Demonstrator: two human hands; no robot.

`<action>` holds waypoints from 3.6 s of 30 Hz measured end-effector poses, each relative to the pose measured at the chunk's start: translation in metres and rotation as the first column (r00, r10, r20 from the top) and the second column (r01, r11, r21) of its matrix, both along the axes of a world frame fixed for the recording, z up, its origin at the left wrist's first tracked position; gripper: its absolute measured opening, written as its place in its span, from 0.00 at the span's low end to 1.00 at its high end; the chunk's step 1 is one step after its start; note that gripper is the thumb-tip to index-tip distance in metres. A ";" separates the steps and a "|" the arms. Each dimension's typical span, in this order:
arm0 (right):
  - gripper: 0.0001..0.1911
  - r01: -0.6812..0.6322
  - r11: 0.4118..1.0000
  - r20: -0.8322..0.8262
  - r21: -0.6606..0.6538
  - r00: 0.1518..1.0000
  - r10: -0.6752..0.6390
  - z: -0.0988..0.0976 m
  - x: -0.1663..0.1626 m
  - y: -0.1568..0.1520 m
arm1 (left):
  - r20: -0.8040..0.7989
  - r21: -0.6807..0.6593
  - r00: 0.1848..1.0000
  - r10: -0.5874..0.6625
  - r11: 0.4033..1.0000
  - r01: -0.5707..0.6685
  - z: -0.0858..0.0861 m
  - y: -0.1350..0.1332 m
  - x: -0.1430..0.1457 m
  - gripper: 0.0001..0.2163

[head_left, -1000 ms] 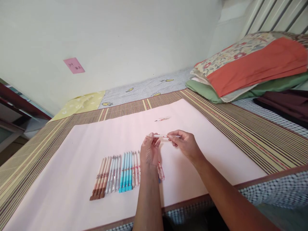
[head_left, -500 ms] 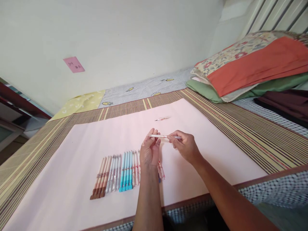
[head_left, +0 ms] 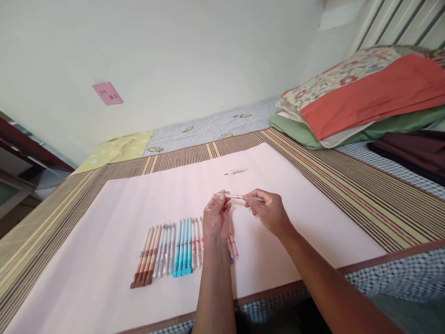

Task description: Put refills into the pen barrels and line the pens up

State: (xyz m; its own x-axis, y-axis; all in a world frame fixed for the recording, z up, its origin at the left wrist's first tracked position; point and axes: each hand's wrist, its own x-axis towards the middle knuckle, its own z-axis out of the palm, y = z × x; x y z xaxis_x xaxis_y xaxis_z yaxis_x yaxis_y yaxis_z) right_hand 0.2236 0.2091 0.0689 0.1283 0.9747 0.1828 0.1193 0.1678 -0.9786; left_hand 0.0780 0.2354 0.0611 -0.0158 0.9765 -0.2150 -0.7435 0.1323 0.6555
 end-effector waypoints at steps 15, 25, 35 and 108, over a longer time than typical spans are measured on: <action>0.20 -0.012 1.000 -0.063 -0.020 0.998 0.010 -0.001 -0.001 0.002 | -0.070 0.093 0.994 0.089 0.992 -0.082 0.001 -0.001 0.003 0.11; 0.23 -0.281 0.936 -0.432 -0.213 0.886 0.168 -0.008 0.001 0.005 | -0.228 0.341 0.971 0.073 0.940 0.010 0.015 -0.009 0.000 0.08; 0.27 -0.427 0.899 -0.477 -0.099 0.813 0.333 -0.002 0.012 0.003 | 0.045 0.057 0.995 0.087 0.994 -0.089 0.002 0.002 -0.009 0.05; 0.07 -0.448 0.813 -0.035 -0.371 0.882 0.470 -0.014 0.006 -0.009 | -0.536 0.045 0.832 0.143 0.989 -0.141 -0.001 0.003 -0.020 0.16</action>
State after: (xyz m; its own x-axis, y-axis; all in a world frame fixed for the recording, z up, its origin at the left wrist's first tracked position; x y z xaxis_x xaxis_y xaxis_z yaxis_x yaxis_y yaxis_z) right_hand 0.2293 0.2000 0.0552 -0.3503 0.9158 -0.1963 0.1722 -0.1431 -0.9746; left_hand 0.0579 0.2384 0.0601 -0.2660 0.9554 -0.1285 -0.2854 0.0493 0.9571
